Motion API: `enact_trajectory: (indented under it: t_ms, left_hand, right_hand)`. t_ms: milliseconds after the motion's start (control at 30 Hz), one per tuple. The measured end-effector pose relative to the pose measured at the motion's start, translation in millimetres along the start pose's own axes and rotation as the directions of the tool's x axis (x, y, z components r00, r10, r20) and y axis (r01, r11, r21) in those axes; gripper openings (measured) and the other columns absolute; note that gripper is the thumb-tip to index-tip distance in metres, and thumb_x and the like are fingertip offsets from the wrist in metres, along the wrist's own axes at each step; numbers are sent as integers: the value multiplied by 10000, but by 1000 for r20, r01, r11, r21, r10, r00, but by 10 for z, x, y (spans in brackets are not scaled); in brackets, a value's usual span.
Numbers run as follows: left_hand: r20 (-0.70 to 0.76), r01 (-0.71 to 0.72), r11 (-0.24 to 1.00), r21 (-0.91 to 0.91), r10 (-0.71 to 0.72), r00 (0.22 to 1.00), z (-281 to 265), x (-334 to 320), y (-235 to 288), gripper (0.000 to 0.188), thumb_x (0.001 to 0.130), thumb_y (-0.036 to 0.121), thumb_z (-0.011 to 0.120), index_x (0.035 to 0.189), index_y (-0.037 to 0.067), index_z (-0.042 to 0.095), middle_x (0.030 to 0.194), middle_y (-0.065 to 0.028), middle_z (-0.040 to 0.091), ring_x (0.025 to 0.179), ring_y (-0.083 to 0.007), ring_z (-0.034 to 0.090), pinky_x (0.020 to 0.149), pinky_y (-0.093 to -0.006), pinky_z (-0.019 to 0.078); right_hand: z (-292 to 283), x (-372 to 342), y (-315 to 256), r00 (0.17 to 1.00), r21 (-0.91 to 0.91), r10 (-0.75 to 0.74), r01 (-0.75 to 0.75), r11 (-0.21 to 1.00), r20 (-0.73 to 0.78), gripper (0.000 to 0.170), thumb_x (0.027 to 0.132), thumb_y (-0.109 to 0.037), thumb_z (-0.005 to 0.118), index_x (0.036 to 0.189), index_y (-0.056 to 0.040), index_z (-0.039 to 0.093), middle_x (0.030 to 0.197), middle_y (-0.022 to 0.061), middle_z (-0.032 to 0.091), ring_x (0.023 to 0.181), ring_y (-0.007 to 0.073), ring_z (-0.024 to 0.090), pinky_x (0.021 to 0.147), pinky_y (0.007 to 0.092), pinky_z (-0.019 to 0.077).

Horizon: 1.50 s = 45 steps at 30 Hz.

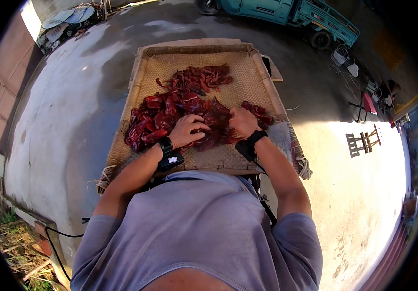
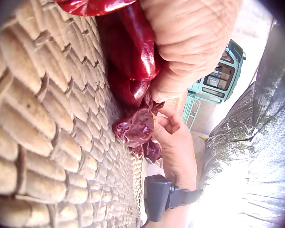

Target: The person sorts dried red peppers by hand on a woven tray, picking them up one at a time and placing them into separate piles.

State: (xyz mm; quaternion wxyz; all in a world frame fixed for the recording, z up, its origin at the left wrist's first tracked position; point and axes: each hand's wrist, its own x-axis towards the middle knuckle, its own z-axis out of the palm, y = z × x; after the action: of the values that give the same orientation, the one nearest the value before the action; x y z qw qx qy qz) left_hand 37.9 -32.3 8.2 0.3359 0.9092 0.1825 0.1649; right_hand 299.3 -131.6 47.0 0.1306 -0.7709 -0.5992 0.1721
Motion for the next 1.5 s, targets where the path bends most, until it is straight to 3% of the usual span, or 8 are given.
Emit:
enact_trajectory:
  t_ms: [167,267,500,600,700,833,1100,1500]
  left_hand:
    - [4,4,1000,12,-4,1000,12,13,-16,317,907,389,624,1188,260,695,1352,-82,477,1288,-300,407,1115,-486,245]
    - [-3,-6,1000,25,6,1000,13,6,-16,314,910,380,627,1193,260,692,1356,-85,475,1280,-302,410,1105,-482,260]
    - [3,-24,1000,16,24,1000,12,0,-35,315,913,373,623,1199,258,689,1357,-86,477,1288,-302,404,1109,-479,255]
    - [-6,-9,999,48,9,1000,14,-7,-3,315,914,373,621,1198,256,688,1350,-86,480,1285,-300,406,1109,-478,255]
    - [-11,12,1000,18,-12,1000,25,-4,-15,309,894,368,634,1177,261,699,1349,-82,485,1312,-299,396,1142,-480,219]
    - [1,-32,999,41,32,999,20,4,-60,322,915,388,620,1198,250,689,1348,-84,474,1281,-298,404,1107,-475,258]
    - [2,18,1000,-12,-18,1000,20,-6,-39,303,907,378,624,1179,270,698,1353,-75,480,1329,-295,379,1150,-492,201]
    - [14,7,1000,14,-7,1000,-14,0,7,313,895,368,626,1180,259,696,1348,-80,481,1318,-293,391,1141,-485,225]
  right_hand:
    - [-334,-76,58,997,127,6,4,992,-77,146,811,-104,635,944,-74,687,989,137,663,907,328,632,770,464,502]
    - [-484,-152,163,963,-3,61,-64,998,-263,114,795,-68,622,883,-59,695,981,142,681,915,334,638,739,470,498]
    - [-251,-186,392,761,-450,-295,5,893,-578,79,821,-118,634,883,-88,673,862,118,638,886,341,613,730,472,488]
    - [-378,-386,-137,967,-120,-152,130,984,-203,130,812,-158,650,920,-86,642,890,109,646,894,330,620,723,464,488]
    - [-222,-552,-302,954,-43,-267,275,960,139,183,793,-206,664,928,-93,613,883,105,653,882,328,629,719,469,489]
    - [-88,-573,-226,946,-146,-317,323,935,64,244,779,-228,671,961,-94,579,912,118,641,906,332,624,732,462,479]
    - [-521,-677,149,993,-389,-62,16,921,-105,236,747,-136,664,968,-103,588,905,125,672,926,332,653,724,498,500]
    - [61,230,-12,997,-192,-8,-8,981,-81,405,911,-236,654,1289,-137,545,1269,132,554,1097,344,569,867,464,487]
